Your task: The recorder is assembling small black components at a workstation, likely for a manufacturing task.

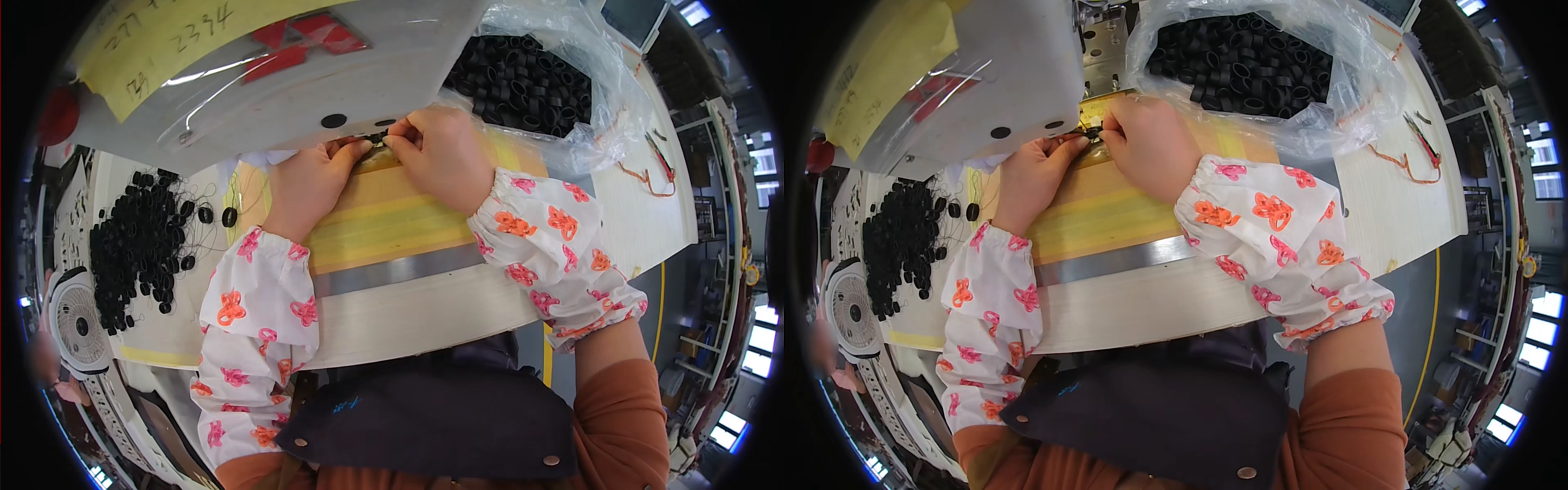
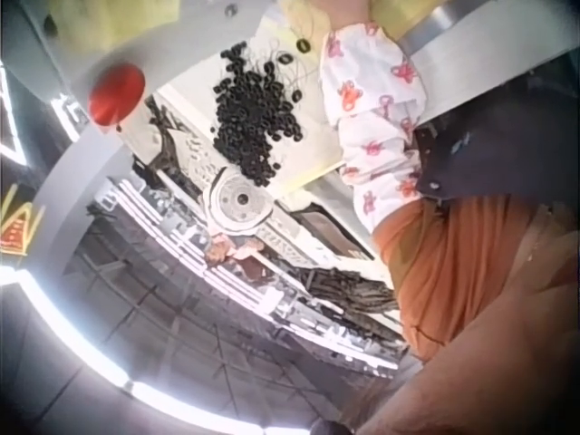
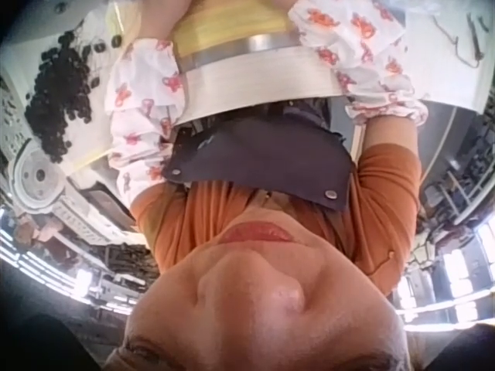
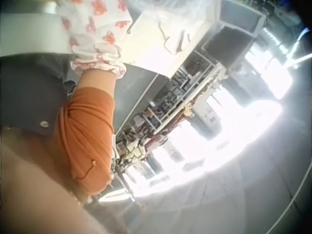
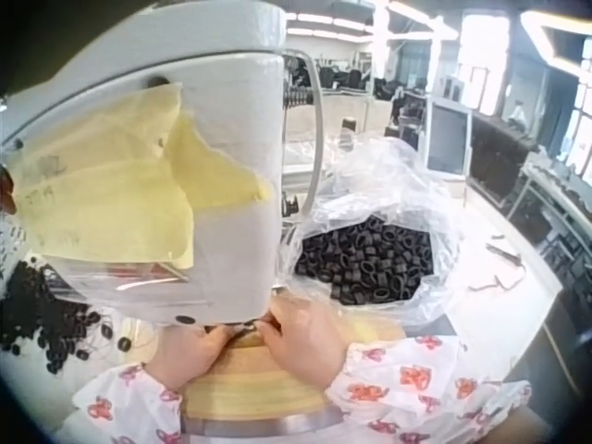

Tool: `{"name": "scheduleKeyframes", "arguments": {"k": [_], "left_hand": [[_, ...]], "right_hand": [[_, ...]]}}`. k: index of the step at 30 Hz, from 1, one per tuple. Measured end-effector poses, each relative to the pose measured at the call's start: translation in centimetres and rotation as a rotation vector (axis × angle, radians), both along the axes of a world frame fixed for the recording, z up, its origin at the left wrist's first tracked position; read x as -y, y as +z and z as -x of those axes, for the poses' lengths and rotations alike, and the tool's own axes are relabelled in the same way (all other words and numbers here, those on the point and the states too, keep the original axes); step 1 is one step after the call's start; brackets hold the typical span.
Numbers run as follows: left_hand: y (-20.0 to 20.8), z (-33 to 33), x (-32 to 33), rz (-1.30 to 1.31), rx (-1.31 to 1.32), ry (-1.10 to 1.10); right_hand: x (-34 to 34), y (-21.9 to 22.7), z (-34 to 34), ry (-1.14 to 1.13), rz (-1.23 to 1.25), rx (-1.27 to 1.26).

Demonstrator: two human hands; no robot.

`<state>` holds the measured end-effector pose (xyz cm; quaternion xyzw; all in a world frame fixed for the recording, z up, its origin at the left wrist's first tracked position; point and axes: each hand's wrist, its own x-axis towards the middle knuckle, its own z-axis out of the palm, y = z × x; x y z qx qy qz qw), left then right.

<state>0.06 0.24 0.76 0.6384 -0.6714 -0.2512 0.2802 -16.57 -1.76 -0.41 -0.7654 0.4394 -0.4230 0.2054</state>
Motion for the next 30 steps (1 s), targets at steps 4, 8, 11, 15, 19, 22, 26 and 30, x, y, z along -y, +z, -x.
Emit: {"name": "scheduleKeyframes", "arguments": {"k": [4,8,11,15,19,22,26,30], "left_hand": [[0.3,-0.2,-0.2,-0.013,-0.034,0.030],[-0.5,-0.4,0.2,-0.028,-0.074,0.007],[-0.1,0.2,0.0,0.003,-0.075,0.005],[0.2,-0.1,0.2,-0.020,-0.054,-0.008],[-0.3,0.2,-0.5,0.353,0.074,-0.098],[-0.4,0.9,-3.7,0.419,0.148,-0.136],[0.9,-2.9,-5.5,0.402,0.254,-0.012],[0.4,-7.9,-5.9,0.279,0.226,0.160]], "right_hand": [[0.0,0.2,-0.2,-0.017,-0.015,-0.064],[0.1,-0.2,-0.2,0.008,0.001,-0.016],[0.3,-0.5,0.2,0.009,-0.076,-0.014],[0.3,-0.6,-0.1,-0.008,0.007,-0.021],[0.3,-0.9,0.1,0.020,0.002,0.004],[-0.4,-0.6,0.4,0.097,0.101,-0.061],[-1.0,1.3,2.4,0.041,0.145,-0.107],[1.3,2.6,4.5,-0.190,0.330,-0.242]]}}
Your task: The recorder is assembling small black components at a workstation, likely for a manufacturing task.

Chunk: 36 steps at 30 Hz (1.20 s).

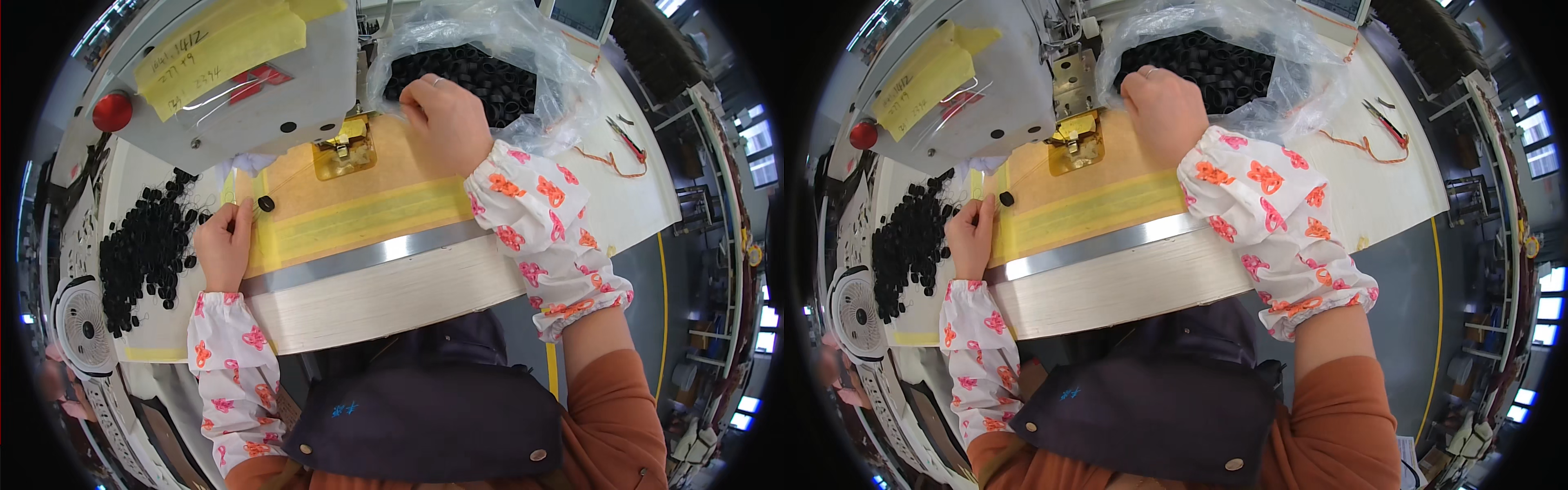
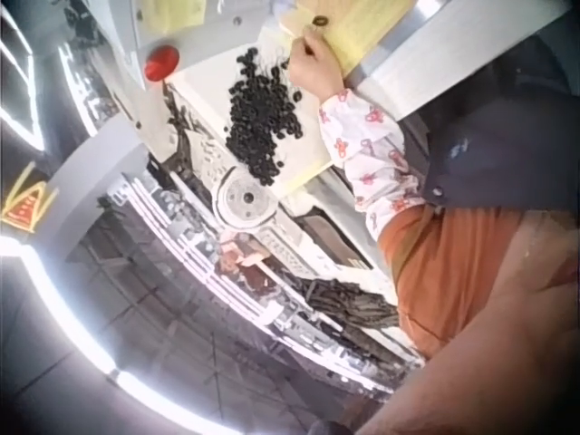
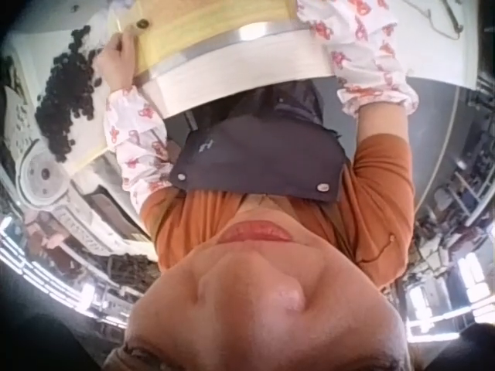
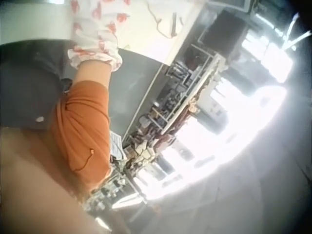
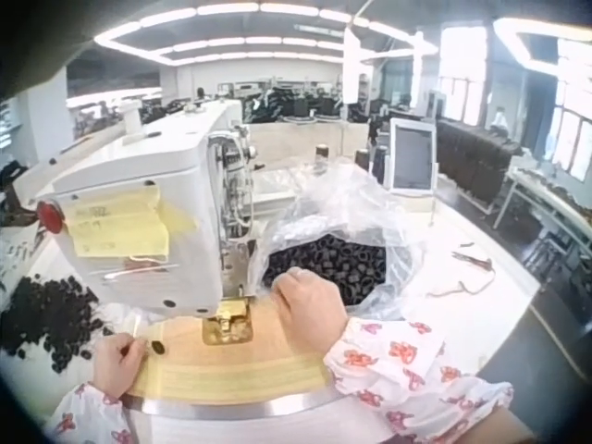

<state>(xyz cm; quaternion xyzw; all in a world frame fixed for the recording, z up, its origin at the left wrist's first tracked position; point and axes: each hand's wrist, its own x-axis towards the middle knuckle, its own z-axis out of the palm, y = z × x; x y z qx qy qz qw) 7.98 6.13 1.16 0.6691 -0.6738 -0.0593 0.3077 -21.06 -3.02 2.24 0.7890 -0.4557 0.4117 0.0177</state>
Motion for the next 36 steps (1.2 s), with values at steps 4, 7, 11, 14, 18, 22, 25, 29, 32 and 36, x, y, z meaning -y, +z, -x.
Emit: {"name": "scheduleKeyframes", "arguments": {"k": [4,7,11,14,18,22,25,29,32,36], "left_hand": [[0.1,0.5,0.6,0.063,-0.230,-0.024],[1.5,3.8,1.2,0.280,0.160,-0.254],[-0.5,8.6,3.1,0.257,0.065,-0.281],[-0.8,8.9,4.1,0.173,0.057,-0.237],[-1.0,8.0,4.6,-0.031,0.115,-0.143],[-0.7,8.1,4.8,0.010,0.025,-0.165],[-0.9,8.1,5.0,-0.061,0.039,-0.146],[-1.5,7.7,5.2,-0.026,-0.028,-0.236],[-1.4,7.6,4.9,-0.037,-0.188,-0.274],[-0.4,7.7,4.3,-0.190,-0.478,-0.251]], "right_hand": [[3.0,0.0,0.8,-0.043,0.115,-0.243],[4.0,-0.1,0.3,-0.053,-0.010,-0.443],[4.1,0.3,0.5,-0.035,-0.041,-0.463],[3.4,0.3,0.6,0.022,0.052,-0.196],[-0.9,0.7,-2.0,0.465,-0.822,0.583],[-2.2,0.0,-2.6,0.492,-1.266,0.797],[-2.3,0.0,-2.6,0.519,-1.339,0.936],[-2.7,0.1,-2.9,0.501,-1.330,0.950],[-3.2,-0.8,-3.2,0.491,-1.128,0.854],[-3.3,-1.6,-3.5,0.470,-0.892,0.681]]}}
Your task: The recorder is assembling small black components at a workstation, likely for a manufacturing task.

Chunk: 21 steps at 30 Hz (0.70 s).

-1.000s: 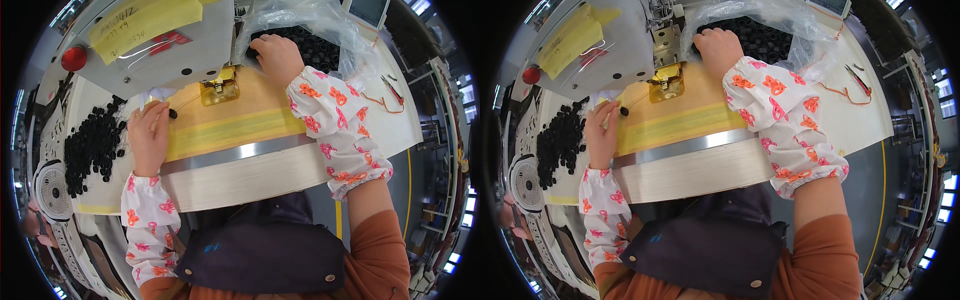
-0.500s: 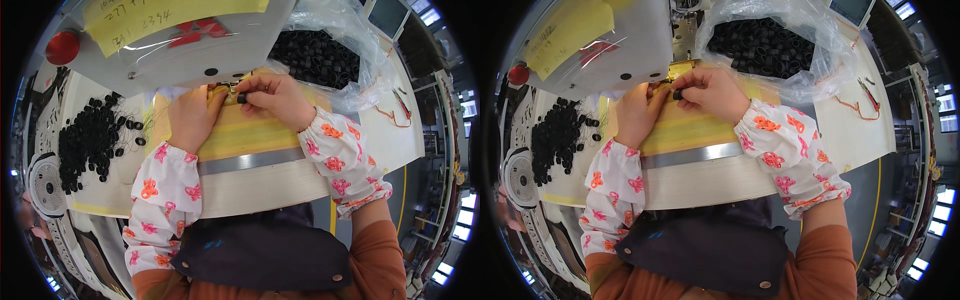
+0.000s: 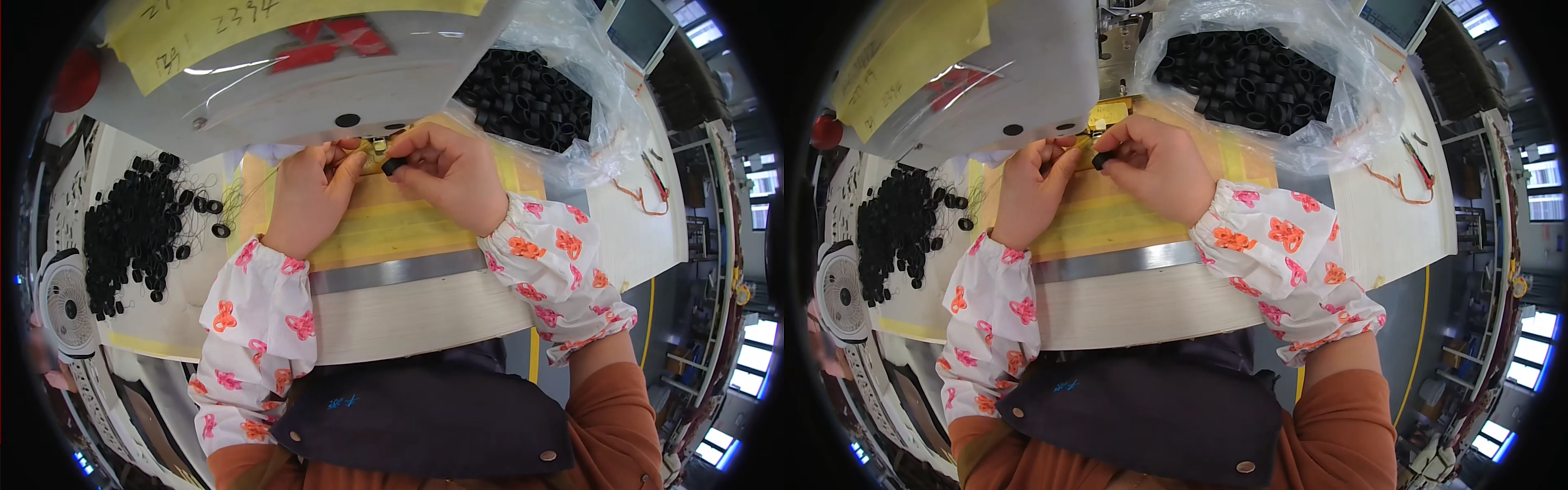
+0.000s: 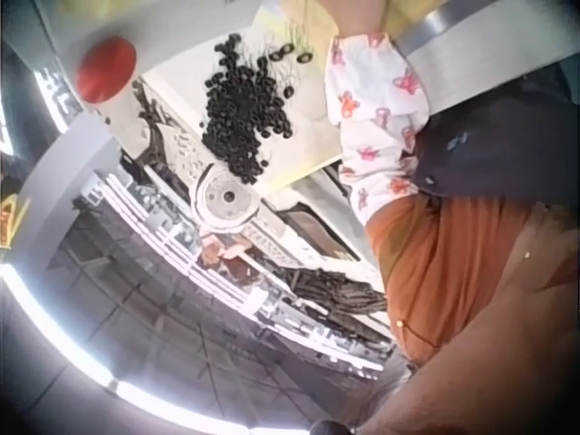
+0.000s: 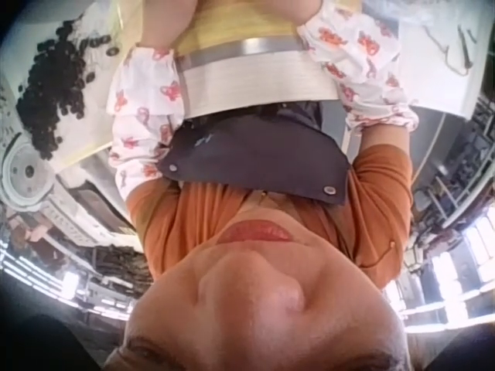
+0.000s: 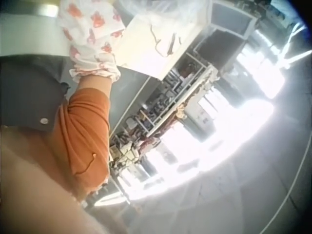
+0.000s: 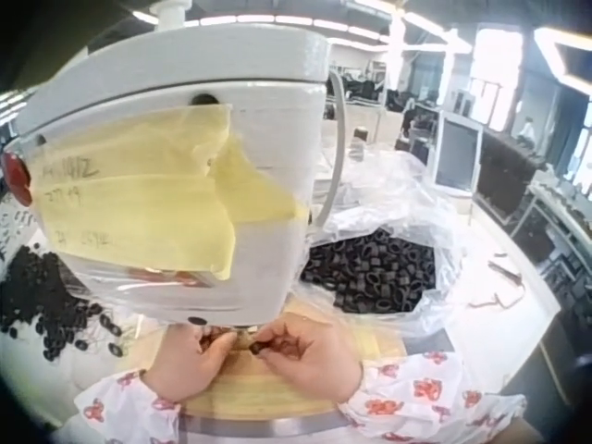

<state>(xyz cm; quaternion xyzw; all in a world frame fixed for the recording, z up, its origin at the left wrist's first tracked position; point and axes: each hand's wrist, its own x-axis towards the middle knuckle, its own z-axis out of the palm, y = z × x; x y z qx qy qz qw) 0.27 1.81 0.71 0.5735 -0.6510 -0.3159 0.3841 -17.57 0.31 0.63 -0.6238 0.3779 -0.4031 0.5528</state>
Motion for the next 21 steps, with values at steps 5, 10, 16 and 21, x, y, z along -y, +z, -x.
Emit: {"name": "scheduleKeyframes", "arguments": {"k": [5,10,16,21], "left_hand": [[-0.1,0.2,-0.3,-0.056,-0.202,-0.156],[0.4,0.5,-0.4,-0.031,-0.075,-0.227],[0.1,0.6,-0.3,-0.001,-0.155,-0.228],[0.4,0.3,-0.2,-0.018,-0.150,-0.266]], "right_hand": [[0.0,1.1,0.0,-0.020,-0.197,0.075],[0.3,1.6,0.0,-0.053,-0.289,0.021],[0.3,1.7,0.0,-0.026,-0.241,-0.074],[0.2,1.6,0.3,0.083,-0.293,0.031]]}}
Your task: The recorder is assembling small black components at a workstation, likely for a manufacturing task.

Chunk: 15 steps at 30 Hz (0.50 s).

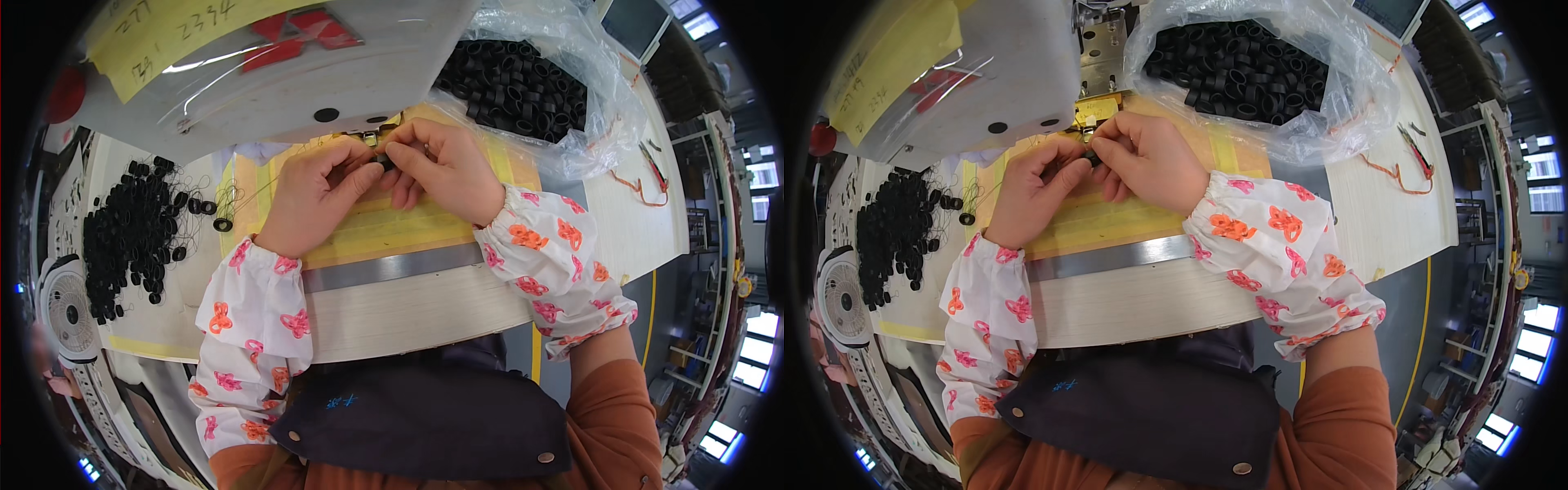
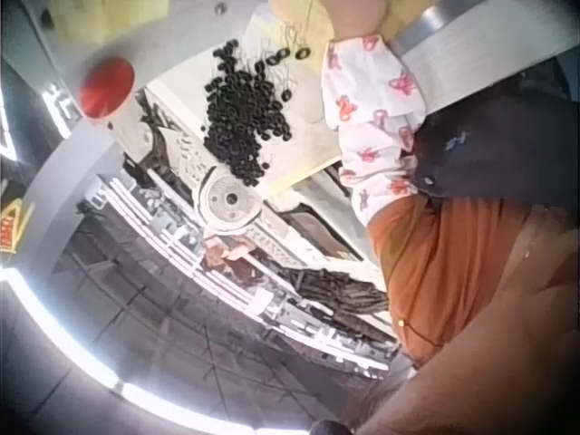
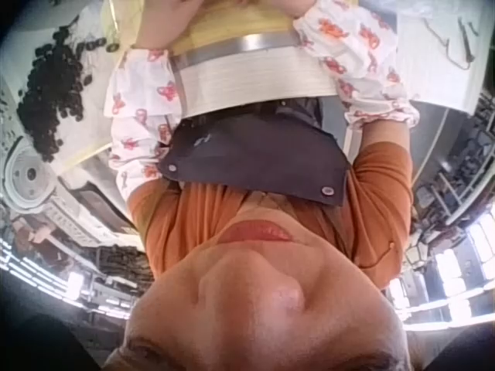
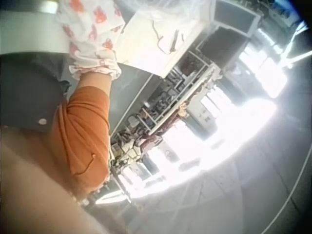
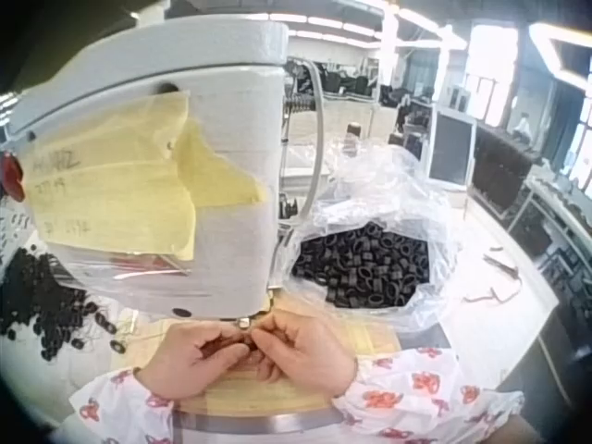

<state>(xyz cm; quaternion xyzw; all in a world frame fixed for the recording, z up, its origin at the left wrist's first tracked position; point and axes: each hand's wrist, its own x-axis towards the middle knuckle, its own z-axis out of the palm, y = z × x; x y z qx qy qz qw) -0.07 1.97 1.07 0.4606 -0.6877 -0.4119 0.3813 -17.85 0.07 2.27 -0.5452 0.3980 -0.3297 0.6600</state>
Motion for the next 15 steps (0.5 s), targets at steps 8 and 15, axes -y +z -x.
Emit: {"name": "scheduleKeyframes", "arguments": {"k": [8,15], "left_hand": [[0.4,-0.4,0.0,-0.061,0.009,0.030],[0.4,0.5,-0.5,-0.031,0.125,0.077]], "right_hand": [[-0.5,-0.7,-0.3,-0.006,0.128,0.034],[-0.2,-0.4,-0.2,0.032,0.039,-0.140]]}}
